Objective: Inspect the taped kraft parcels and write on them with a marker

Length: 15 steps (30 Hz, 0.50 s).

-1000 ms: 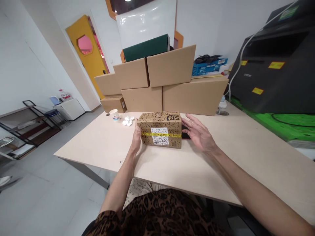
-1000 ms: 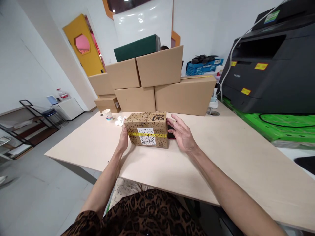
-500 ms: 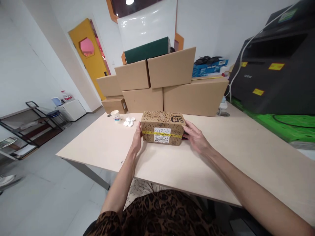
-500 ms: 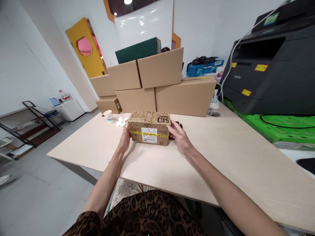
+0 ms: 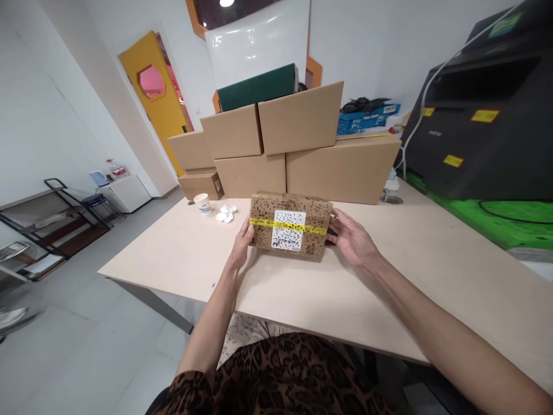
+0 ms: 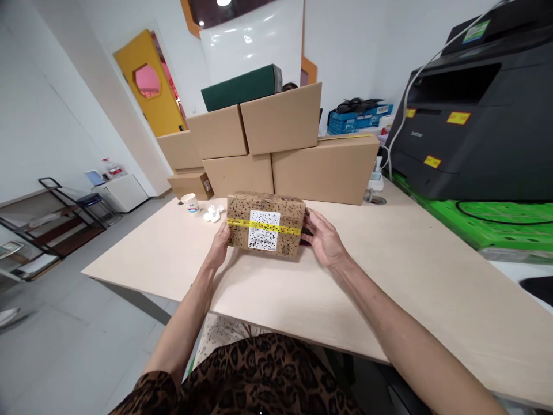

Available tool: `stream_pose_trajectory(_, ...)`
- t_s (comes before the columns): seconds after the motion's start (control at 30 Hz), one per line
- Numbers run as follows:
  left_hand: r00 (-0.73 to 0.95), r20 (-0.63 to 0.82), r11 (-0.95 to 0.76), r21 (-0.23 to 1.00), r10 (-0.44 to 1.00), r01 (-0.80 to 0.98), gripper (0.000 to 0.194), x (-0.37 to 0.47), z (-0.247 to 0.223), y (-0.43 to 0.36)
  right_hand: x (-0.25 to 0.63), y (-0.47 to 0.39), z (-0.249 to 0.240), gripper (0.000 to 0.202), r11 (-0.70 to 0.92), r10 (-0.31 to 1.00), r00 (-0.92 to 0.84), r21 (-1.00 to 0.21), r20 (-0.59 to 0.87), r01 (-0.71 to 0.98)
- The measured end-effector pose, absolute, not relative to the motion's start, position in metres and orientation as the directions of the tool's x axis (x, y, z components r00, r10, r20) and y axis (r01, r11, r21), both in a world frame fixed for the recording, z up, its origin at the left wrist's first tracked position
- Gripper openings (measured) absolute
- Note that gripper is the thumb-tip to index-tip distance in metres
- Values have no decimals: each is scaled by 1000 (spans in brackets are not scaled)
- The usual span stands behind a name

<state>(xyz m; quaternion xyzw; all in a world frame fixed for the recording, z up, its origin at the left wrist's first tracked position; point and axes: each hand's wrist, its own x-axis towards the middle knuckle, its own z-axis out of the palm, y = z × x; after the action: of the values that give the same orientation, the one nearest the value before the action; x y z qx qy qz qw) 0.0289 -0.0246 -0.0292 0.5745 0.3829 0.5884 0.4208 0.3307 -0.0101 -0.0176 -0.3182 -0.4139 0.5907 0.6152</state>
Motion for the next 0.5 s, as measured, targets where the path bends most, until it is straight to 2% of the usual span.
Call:
stream_pose_trajectory(0.13,46,267,-262,960,962,-98,78,32,-32,-23,332,-13,-11,35,194,979,39,-874,198,-446)
stream_pose_trajectory(0.27,57,144,-137,983,988,-118,90,30,-41,-19,331,-19,-3,34,322,946,98,-854,310,-408)
stream_pose_trajectory(0.37,95,138,-124,982,986,-139,98,28,-44,-18,330,-22,-1,37,393,919,135,-839,370,-377)
stream_pose_trajectory(0.5,145,192,-178,978,971,-108,100,31,-42,-22,330,-22,0,44,404,915,163,-826,370,-392)
